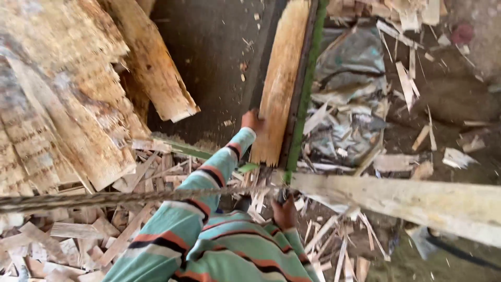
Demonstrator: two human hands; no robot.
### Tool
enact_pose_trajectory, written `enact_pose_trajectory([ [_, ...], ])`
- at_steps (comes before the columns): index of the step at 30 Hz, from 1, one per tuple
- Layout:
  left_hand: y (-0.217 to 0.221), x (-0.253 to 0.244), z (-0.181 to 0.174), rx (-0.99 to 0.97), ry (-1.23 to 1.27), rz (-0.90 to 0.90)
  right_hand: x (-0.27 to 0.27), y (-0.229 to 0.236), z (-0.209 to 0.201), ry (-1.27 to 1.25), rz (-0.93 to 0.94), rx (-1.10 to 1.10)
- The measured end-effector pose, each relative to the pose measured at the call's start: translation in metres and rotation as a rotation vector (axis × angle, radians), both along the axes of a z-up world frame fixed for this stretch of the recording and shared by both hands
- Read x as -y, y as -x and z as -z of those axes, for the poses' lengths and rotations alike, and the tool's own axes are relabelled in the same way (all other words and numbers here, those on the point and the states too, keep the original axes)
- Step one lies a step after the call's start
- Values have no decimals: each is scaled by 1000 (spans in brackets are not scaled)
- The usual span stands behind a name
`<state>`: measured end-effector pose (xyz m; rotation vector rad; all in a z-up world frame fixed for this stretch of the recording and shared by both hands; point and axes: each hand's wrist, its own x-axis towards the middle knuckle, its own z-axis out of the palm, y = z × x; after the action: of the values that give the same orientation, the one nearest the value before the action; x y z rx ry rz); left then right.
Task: Splitting wood into thin sheets or veneer using a large mechanical splitter machine.
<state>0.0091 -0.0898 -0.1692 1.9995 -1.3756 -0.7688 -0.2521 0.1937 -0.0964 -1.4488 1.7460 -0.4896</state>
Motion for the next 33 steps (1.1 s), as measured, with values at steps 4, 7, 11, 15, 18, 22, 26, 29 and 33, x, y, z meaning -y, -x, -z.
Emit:
enact_pose_trajectory([
  [4,-3,-17,-32,23,111,-47,1,-15,-127,-318,240,57],
  [7,-19,-32,-33,-52,-25,-86,12,-19,-158,-264,121,-129],
  [11,-59,-73,-40,-288,-47,-179,7,-12,-136,-161,85,-66],
  [15,-75,-83,-124,-734,-452,-180,7,-18,-146,-139,104,-47],
  [18,-62,-47,-164,-650,-510,-117,14,-26,-176,-353,245,43],
  [22,-53,14,-51,-458,-367,174,14,-10,-187,-103,124,-16],
  [26,-30,-10,-67,-1017,-75,-239,20,-9,-246,-168,150,111],
  [29,-32,-33,-53,-801,-25,-223,13,2,-250,-20,28,40],
  [33,-68,-30,-22,-726,-27,-188,17,2,-228,-24,-24,91],
])
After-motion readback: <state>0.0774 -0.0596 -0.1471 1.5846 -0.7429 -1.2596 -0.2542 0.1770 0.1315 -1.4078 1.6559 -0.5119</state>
